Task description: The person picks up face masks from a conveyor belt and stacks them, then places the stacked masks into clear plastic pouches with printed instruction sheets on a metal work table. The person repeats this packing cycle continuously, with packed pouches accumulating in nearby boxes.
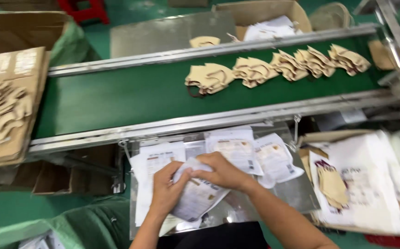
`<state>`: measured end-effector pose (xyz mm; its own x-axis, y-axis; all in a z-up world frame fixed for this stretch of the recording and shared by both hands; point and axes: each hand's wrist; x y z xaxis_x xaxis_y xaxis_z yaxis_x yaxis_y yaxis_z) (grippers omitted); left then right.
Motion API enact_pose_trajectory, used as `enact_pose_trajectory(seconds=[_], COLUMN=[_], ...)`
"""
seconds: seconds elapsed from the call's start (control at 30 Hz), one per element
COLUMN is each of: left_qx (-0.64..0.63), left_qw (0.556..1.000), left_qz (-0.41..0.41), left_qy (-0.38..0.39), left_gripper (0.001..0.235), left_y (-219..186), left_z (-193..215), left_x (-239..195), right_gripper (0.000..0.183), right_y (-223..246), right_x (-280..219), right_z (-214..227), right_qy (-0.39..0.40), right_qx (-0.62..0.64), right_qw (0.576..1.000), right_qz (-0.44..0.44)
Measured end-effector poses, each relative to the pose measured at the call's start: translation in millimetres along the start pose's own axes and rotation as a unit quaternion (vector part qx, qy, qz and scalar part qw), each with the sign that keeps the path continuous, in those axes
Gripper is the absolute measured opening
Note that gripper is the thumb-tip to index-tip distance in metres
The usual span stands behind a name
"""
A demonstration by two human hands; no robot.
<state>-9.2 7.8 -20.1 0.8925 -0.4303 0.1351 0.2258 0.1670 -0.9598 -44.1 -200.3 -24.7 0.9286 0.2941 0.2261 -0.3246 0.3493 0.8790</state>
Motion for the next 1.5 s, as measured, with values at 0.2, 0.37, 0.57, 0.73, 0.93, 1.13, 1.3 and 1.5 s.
enact_pose_trajectory(seconds=[0.2,0.37,0.57,0.73,0.93,1.13,1.3,1.5], left_qx=[0.024,0.140,0.152,0.145,0.058,-0.025,-0.088,-0.063], left_qw=[0.998,0.986,0.979,0.986,0.988,0.993,0.985,0.994], left_qz=[0.053,0.027,-0.079,-0.021,0.133,0.110,0.150,0.039], left_qy=[-0.005,0.083,0.108,0.077,0.054,-0.030,0.023,0.084], left_gripper=[0.009,0.010,0.012,0.014,0.016,0.019,0.033,0.032], left_y=[7.1,-22.0,-34.1,-15.9,1.0,64.3,64.1,51.4], left_z=[-2.7,-21.7,-36.4,-35.7,-61.0,-160.3,-241.3,-153.3], left_x=[-5.6,13.4,19.6,14.7,37.2,90.9,105.7,140.4], right_gripper=[0.029,0.031,0.029,0.033,0.037,0.025,0.041,0.087], right_y=[-2.9,-2.0,-15.2,-9.5,-31.1,-62.6,-86.4,-242.1], right_x=[-47.0,-52.2,-48.9,-70.6,-139.8,-181.3,-63.0,35.3], right_z=[-17.3,8.0,12.1,-4.4,23.2,159.3,262.9,320.3], right_qy=[0.008,-0.013,-0.088,-0.080,-0.081,-0.193,-0.339,-0.215], right_qx=[0.078,0.095,0.054,0.087,0.160,0.063,-0.432,-0.643], right_qw=[0.987,0.982,0.989,0.985,0.973,0.897,0.824,0.734], right_qz=[-0.144,-0.160,-0.108,-0.125,-0.148,-0.393,-0.141,-0.035])
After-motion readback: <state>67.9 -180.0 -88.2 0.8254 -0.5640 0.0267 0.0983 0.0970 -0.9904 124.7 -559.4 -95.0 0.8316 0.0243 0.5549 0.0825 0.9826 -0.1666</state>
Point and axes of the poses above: each hand's wrist, its own x-axis towards the middle knuckle, its own z-axis out of the back of the hand, y = z × x, and after that the axes turned 4 degrees about z, right-handed
